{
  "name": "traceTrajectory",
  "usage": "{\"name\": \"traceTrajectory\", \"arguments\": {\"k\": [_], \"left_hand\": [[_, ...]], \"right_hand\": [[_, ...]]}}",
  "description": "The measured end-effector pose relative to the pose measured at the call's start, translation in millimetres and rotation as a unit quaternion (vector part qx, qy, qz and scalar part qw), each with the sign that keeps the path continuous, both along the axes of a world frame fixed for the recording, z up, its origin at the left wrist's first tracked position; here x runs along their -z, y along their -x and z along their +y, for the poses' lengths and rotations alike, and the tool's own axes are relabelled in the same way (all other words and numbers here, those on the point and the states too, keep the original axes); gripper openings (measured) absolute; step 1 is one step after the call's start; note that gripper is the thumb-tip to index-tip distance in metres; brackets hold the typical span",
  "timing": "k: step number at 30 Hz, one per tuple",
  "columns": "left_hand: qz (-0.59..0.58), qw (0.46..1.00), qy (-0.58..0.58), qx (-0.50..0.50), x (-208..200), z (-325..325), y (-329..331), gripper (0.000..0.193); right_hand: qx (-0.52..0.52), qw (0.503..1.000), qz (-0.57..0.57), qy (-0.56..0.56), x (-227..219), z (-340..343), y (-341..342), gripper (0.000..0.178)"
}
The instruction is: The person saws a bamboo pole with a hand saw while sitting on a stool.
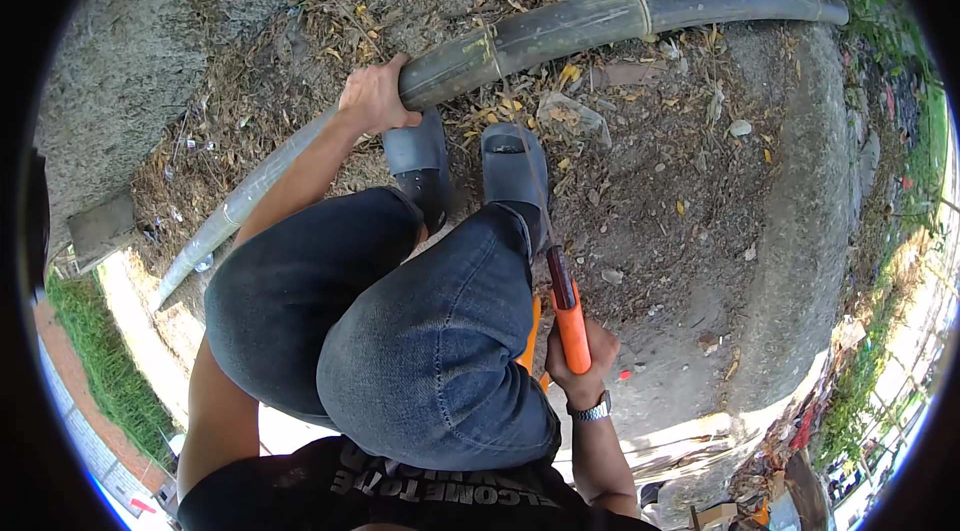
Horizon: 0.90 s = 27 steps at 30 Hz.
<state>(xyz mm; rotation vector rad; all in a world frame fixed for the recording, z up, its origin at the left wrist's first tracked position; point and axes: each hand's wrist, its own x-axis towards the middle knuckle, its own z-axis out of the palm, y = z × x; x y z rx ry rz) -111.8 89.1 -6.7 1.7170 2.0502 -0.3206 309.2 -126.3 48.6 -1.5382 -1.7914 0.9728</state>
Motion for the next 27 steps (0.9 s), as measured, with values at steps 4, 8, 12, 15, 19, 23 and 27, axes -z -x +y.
{"name": "traceTrajectory", "arguments": {"k": [4, 8, 12, 15, 19, 23, 27], "left_hand": [[0.010, 1.000, -0.016, -0.004, 2, -7, 1, 0.098], [0.028, 0.999, -0.009, -0.046, 3, -14, -21, 0.098], [0.025, 0.998, 0.018, -0.057, -6, -9, -21, 0.094], [0.027, 0.998, 0.017, -0.061, -5, -6, -27, 0.092], [0.033, 0.997, -0.023, -0.061, 8, -28, -33, 0.093], [0.075, 0.983, -0.167, -0.009, 25, -54, -32, 0.091], [0.051, 0.992, -0.114, -0.029, 11, -40, -35, 0.091]], "right_hand": [[-0.015, 0.999, 0.033, -0.007, 13, 12, 14, 0.017], [0.076, 0.989, 0.122, 0.024, 15, 64, 54, 0.013], [0.161, 0.964, 0.199, 0.074, -2, 114, 51, 0.015], [0.111, 0.984, 0.115, 0.076, -27, 140, 36, 0.014], [0.032, 0.996, 0.055, 0.063, -82, 145, 40, 0.016], [0.025, 0.999, -0.012, 0.045, -171, 132, 39, 0.020], [0.076, 0.993, 0.068, -0.053, -169, 98, 14, 0.019]]}}
